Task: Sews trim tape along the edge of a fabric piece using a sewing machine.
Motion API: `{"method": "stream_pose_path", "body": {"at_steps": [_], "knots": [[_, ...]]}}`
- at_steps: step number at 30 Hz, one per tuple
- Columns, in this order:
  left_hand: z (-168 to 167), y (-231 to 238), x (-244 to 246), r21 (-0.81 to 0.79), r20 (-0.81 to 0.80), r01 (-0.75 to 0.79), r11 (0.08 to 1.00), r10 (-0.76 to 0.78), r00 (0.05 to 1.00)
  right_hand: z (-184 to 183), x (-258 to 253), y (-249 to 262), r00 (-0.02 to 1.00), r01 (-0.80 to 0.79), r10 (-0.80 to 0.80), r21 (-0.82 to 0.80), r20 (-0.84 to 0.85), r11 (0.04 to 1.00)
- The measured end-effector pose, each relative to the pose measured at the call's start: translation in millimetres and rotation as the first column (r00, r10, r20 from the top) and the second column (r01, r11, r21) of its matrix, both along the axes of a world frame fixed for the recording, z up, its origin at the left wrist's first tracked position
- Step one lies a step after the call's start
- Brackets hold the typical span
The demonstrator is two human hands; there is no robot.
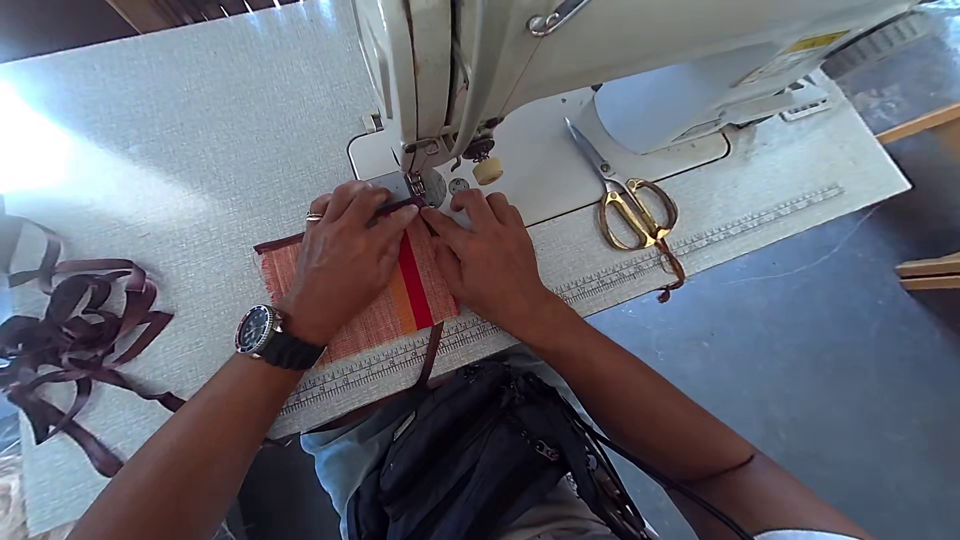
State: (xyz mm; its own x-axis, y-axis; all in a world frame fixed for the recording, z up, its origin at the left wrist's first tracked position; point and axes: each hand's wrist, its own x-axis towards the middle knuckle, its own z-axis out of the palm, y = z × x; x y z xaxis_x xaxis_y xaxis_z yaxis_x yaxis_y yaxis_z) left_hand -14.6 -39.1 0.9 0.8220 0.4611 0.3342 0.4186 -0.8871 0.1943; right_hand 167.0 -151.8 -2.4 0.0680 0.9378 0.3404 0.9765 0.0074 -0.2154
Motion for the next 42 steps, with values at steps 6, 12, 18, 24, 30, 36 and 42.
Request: {"method": "stream_pose_path", "body": {"at_steps": [6,12,18,24,30,36,42], "knots": [[0.2,4.9,1.2,-0.004,0.012,0.001,1.0,-0.001,1.0,0.8,-1.4,4.6,1.0,0.014,-0.014,-0.014,0.017,1.0],[0.8,6.6,0.1,-0.004,0.017,0.008,1.0,-0.008,1.0,0.9,-1.5,7.2,1.0,0.021,-0.021,-0.024,0.006,0.999],[-0.6,7.4,-0.1,-0.004,0.006,-0.001,1.0,0.001,1.0,2.1,-2.0,8.6,1.0,0.018,-0.018,-0.023,0.001,1.0],[-1.0,6.8,0.8,0.001,0.014,-0.013,1.0,0.013,1.0,1.3,-2.6,9.0,1.0,0.02,-0.02,-0.021,-0.005,1.0],[-0.3,7.0,0.8,-0.011,0.012,-0.015,1.0,0.015,1.0,0.8,-3.1,8.8,1.0,0.028,-0.028,-0.022,0.007,0.999],[-0.5,7.1,1.7,-0.015,0.01,-0.024,1.0,0.024,1.0,-0.6,-2.6,8.5,0.999,0.03,-0.03,-0.018,0.016,0.999],[0.1,7.5,1.0,-0.022,0.022,-0.021,1.0,0.021,1.0,-1.2,-3.0,7.8,0.999,0.034,-0.033,-0.019,0.009,0.999]]}}
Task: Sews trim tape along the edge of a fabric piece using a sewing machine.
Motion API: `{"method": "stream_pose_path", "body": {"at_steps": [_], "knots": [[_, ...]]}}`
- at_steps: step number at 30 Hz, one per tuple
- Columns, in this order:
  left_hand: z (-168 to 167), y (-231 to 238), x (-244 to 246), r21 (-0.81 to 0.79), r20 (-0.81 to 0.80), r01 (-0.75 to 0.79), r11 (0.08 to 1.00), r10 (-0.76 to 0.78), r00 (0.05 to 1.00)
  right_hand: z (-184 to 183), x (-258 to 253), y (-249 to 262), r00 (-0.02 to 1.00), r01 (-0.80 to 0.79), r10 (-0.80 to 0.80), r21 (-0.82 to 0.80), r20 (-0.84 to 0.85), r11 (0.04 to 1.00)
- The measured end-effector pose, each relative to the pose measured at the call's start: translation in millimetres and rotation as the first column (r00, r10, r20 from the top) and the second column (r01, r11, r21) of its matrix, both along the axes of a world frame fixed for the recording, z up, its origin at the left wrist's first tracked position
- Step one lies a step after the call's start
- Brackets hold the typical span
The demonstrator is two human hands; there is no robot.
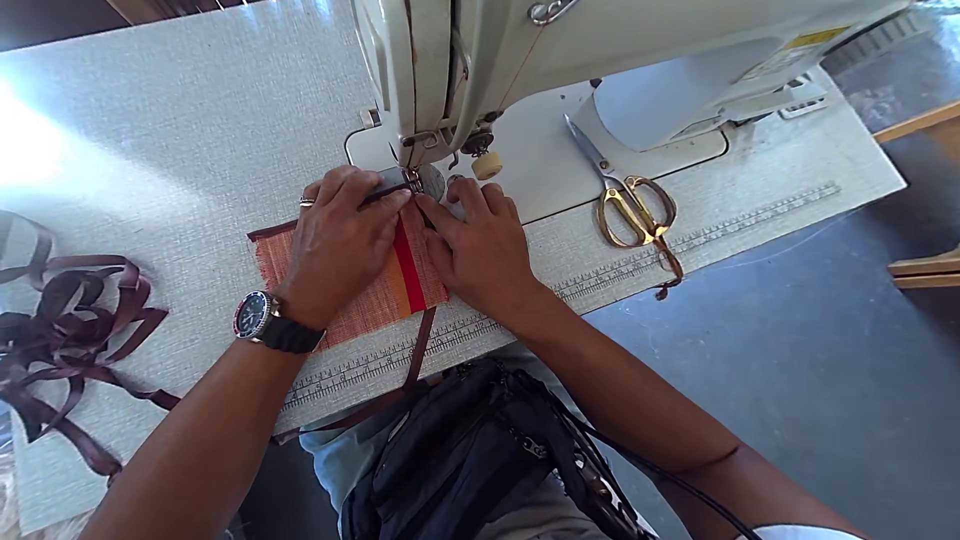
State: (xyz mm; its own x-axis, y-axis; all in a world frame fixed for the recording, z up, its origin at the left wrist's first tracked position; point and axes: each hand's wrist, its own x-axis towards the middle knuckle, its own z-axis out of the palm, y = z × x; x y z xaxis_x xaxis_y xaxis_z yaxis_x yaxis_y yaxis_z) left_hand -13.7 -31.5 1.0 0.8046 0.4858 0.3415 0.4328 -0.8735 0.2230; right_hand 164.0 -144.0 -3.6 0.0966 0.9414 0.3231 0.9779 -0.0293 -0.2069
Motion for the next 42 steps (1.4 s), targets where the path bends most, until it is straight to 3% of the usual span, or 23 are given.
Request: {"method": "stream_pose_path", "body": {"at_steps": [21,29,32,38,42], "knots": [[9.6,-11.5,-0.1,0.094,-0.05,0.083,0.992,-0.079,0.996,-6.2,7.8,-19.7,0.976,-0.077,0.101,0.131,-0.191,0.988],[12.7,-12.4,-3.3,0.072,-0.014,0.112,0.991,-0.111,0.994,-7.2,7.3,-23.2,0.956,-0.042,0.085,0.155,-0.28,0.987],[23.3,-23.1,-7.2,0.044,-0.079,0.177,0.983,-0.173,0.982,-5.7,8.2,-22.7,0.935,-0.02,0.075,0.16,-0.347,0.987],[32.0,-56.5,-14.8,0.068,-0.202,0.196,0.978,-0.179,0.963,11.1,14.1,-32.6,0.814,-0.002,0.081,0.137,-0.575,0.991],[22.4,-62.0,-19.6,0.071,-0.167,0.158,0.985,-0.145,0.975,27.7,22.1,-54.8,0.587,-0.039,0.059,0.045,-0.807,0.998]]}}
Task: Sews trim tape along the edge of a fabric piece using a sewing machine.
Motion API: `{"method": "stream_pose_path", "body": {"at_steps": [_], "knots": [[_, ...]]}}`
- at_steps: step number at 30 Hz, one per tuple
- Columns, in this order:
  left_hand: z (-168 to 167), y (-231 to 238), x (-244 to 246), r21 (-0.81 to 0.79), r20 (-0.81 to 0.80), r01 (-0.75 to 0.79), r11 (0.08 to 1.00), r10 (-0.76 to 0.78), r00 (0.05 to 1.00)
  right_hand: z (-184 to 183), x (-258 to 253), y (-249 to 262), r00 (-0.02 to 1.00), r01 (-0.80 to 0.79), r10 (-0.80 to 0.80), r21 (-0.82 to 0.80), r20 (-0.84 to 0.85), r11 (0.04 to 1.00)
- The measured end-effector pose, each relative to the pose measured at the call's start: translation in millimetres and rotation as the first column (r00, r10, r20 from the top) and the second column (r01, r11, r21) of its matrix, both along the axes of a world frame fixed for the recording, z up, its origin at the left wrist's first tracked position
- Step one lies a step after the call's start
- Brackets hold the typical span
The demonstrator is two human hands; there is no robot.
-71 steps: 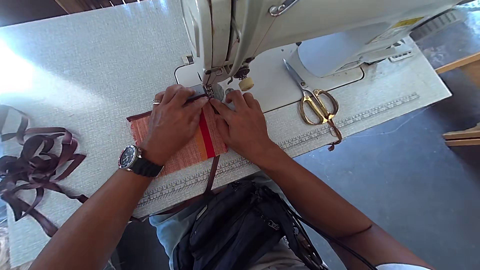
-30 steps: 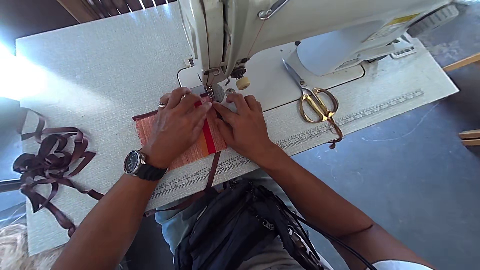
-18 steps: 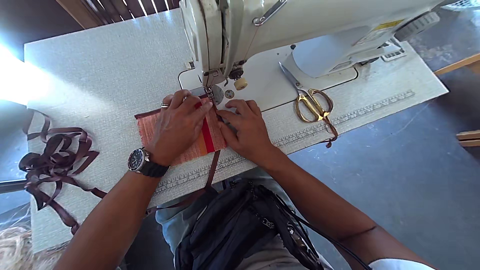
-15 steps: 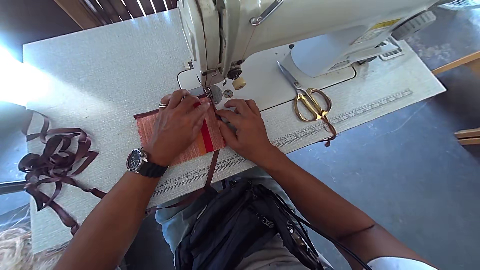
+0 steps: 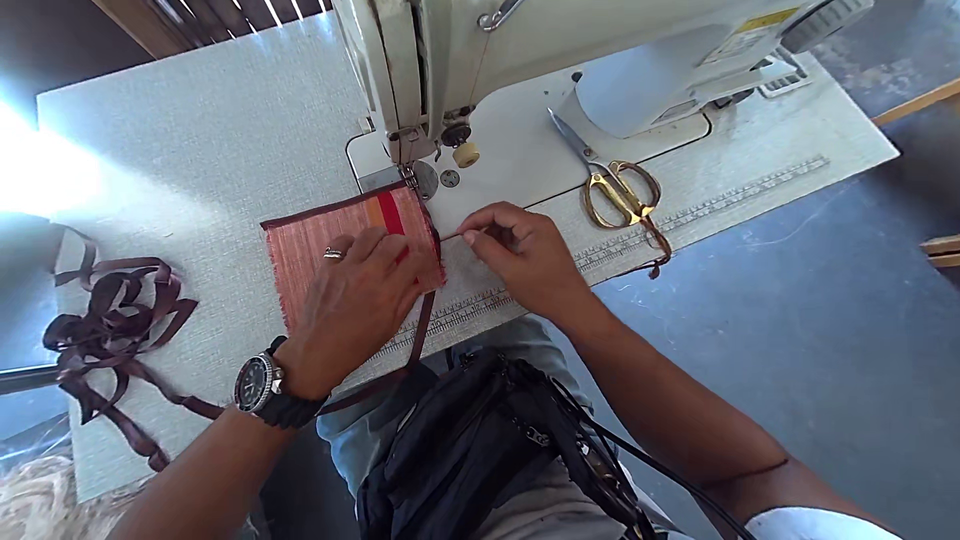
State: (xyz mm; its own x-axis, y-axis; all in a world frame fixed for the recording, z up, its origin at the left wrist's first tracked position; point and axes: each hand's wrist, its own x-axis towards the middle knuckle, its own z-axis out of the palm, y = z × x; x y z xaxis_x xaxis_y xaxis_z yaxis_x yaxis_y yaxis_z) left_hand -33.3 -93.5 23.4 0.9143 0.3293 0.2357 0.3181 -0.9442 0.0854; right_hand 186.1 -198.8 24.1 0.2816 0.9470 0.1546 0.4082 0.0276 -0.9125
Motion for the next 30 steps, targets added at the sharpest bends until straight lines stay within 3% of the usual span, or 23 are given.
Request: {"method": "stream_pose_path", "body": {"at_steps": [3,5,11,14,18,21,24,27,30], "knots": [[-3.2,-4.1,-3.1,-0.007,0.014,0.001,1.0,-0.001,1.0,8.7,8.3,-18.1,0.966,-0.115,0.081,-0.128,-0.247,0.985],[-2.8,-6.9,-5.1,-0.006,-0.001,0.003,1.0,-0.003,1.0,13.8,12.4,-29.2,0.95,-0.19,0.124,-0.214,-0.287,0.958],[-6.6,-13.4,-9.2,0.05,0.026,0.007,0.999,-0.008,1.0,22.9,7.8,-57.8,0.861,-0.493,0.494,-0.44,-0.123,0.75],[-8.4,-15.2,-10.2,0.043,0.042,-0.009,0.999,0.007,0.999,19.1,-2.4,-62.2,0.853,-0.488,0.518,-0.443,-0.062,0.752],[3.8,-10.0,-17.8,-0.134,0.063,-0.074,0.988,0.083,0.994,11.2,-16.6,-60.6,0.84,-0.504,0.542,-0.4,-0.022,0.766],[14.5,-4.3,-22.1,-0.109,-0.001,-0.092,0.99,0.092,0.996,7.5,-24.9,-60.3,0.791,-0.562,0.612,-0.413,-0.013,0.717],[8.1,-2.4,-20.9,-0.067,-0.081,-0.07,0.995,0.065,0.995,9.9,-23.3,-57.3,0.837,-0.515,0.547,-0.364,-0.017,0.776],[3.6,-0.9,-16.1,-0.067,-0.085,-0.084,0.994,0.078,0.993,14.9,-11.9,-34.5,0.944,-0.292,0.322,-0.276,0.072,0.916],[11.4,-0.8,-12.0,-0.047,-0.074,-0.088,0.995,0.084,0.994,12.2,5.3,11.3,0.978,-0.086,0.13,-0.252,0.164,0.964]]}}
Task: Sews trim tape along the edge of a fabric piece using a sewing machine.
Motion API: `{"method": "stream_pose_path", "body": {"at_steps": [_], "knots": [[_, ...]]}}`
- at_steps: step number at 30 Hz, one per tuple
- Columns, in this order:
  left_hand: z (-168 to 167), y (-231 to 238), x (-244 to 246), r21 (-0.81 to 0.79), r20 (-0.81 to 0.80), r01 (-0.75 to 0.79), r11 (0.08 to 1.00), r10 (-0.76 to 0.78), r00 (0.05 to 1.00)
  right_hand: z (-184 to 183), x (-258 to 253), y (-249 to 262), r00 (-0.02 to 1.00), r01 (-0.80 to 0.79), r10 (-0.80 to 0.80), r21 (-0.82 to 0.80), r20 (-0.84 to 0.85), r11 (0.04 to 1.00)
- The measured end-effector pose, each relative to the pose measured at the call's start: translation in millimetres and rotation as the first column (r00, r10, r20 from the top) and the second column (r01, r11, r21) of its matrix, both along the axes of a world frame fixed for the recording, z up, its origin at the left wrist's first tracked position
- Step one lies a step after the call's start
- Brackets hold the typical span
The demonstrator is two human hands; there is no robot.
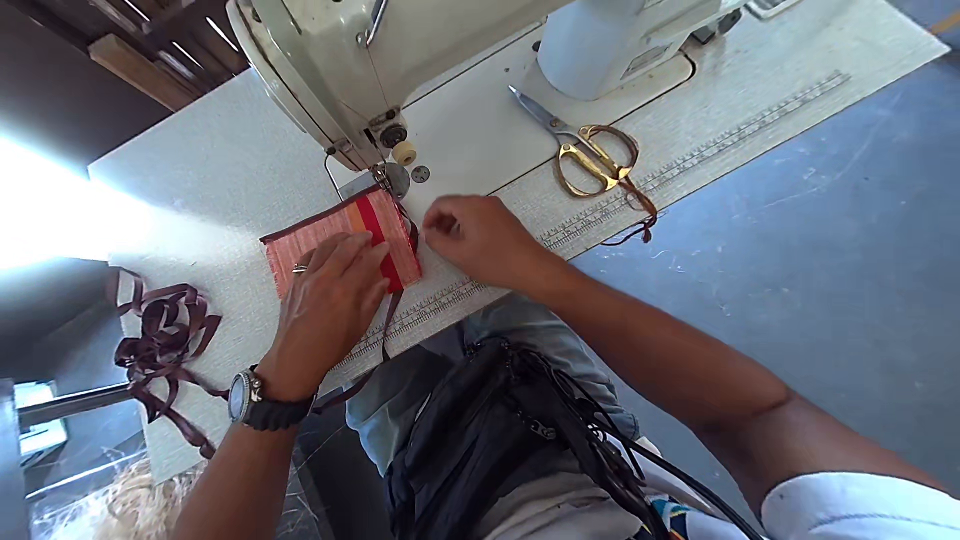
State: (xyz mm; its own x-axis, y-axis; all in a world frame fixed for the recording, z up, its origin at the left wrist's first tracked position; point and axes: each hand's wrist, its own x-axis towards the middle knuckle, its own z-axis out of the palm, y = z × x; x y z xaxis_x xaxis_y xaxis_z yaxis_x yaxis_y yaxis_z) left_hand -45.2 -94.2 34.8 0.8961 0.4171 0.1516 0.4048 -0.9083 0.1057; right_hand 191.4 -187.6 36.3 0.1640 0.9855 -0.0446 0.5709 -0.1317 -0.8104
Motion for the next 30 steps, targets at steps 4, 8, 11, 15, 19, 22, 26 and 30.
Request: {"method": "stream_pose_path", "body": {"at_steps": [4,8,11,15,19,22,26,30], "knots": [[2.4,-15.4,0.4,0.009,0.013,0.01,1.0,-0.01,1.0,4.7,5.7,42.4,0.998,0.029,-0.024,-0.11,0.051,0.994],[-15.3,-29.5,5.3,0.038,0.081,-0.047,0.998,0.044,0.996,4.8,-2.2,56.3,0.995,0.029,-0.012,-0.173,0.097,0.985],[-25.0,-32.8,11.7,0.042,0.147,-0.09,0.995,0.083,0.986,4.4,-5.3,59.1,0.991,0.036,-0.01,-0.192,0.135,0.981],[-29.6,-34.1,20.0,0.051,0.2,-0.091,0.995,0.079,0.977,6.4,0.6,64.9,0.995,0.003,0.019,-0.21,0.101,0.978],[-29.1,-35.6,21.4,0.037,0.214,-0.086,0.996,0.076,0.974,8.0,9.1,68.7,1.0,-0.025,0.019,-0.263,-0.025,0.965],[-25.2,-34.7,19.5,-0.053,0.279,-0.073,0.996,0.085,0.956,6.6,13.0,69.8,0.996,-0.033,0.009,-0.28,-0.088,0.96],[-18.0,-33.3,19.5,-0.049,0.276,-0.108,0.993,0.118,0.954,6.1,13.4,70.2,0.996,-0.041,0.015,-0.287,-0.092,0.957],[-23.7,-35.9,24.7,0.057,0.181,-0.15,0.987,0.137,0.974,7.5,11.2,70.7,0.998,-0.029,0.011,-0.308,-0.062,0.951]]}}
